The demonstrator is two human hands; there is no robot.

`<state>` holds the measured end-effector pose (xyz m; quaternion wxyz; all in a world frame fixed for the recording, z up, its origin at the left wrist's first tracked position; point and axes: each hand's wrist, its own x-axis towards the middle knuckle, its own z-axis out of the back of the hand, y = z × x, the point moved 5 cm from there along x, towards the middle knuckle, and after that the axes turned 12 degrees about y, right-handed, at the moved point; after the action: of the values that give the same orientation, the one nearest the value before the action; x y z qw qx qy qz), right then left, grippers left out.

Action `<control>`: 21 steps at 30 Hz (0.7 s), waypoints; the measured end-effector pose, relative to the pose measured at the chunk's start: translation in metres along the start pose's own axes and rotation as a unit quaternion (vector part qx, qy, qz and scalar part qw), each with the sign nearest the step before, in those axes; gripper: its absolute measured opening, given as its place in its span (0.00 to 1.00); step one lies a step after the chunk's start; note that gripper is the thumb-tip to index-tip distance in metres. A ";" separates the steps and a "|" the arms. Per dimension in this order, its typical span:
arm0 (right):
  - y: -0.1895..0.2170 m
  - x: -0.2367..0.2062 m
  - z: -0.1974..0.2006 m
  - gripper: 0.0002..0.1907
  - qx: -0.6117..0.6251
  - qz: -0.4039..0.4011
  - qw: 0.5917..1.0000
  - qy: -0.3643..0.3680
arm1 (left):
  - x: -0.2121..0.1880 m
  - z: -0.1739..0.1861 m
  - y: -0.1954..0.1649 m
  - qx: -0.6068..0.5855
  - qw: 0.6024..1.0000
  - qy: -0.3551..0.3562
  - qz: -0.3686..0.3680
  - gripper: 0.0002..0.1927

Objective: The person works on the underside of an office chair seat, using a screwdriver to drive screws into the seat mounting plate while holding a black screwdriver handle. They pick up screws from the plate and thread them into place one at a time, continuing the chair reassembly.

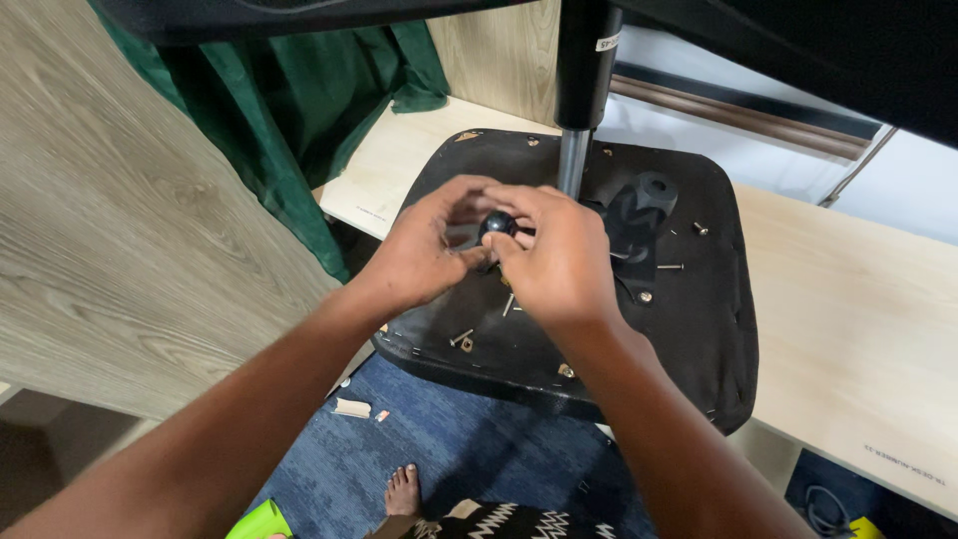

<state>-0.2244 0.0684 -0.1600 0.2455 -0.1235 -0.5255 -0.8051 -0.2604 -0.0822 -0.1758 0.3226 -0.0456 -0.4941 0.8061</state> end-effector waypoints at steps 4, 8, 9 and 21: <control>0.007 -0.004 -0.005 0.20 0.131 0.046 0.990 0.009 | 0.000 -0.001 -0.001 0.041 0.998 0.005 0.036 0.26; 0.011 0.001 -0.003 0.13 -0.054 -0.024 0.998 -0.013 | 0.001 0.001 -0.001 0.072 0.994 -0.026 0.081 0.26; 0.011 0.003 -0.002 0.12 -0.070 -0.031 0.997 -0.015 | 0.001 0.001 0.000 0.089 0.991 -0.030 0.099 0.27; 0.004 0.010 0.000 0.16 -0.045 -0.015 0.999 -0.010 | 0.004 0.003 0.001 0.076 0.994 -0.066 0.053 0.23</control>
<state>-0.2308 0.0651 -0.1526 0.2227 -0.1344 -0.4932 -0.8301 -0.2655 -0.0825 -0.1737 0.2485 0.0063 -0.4489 0.8583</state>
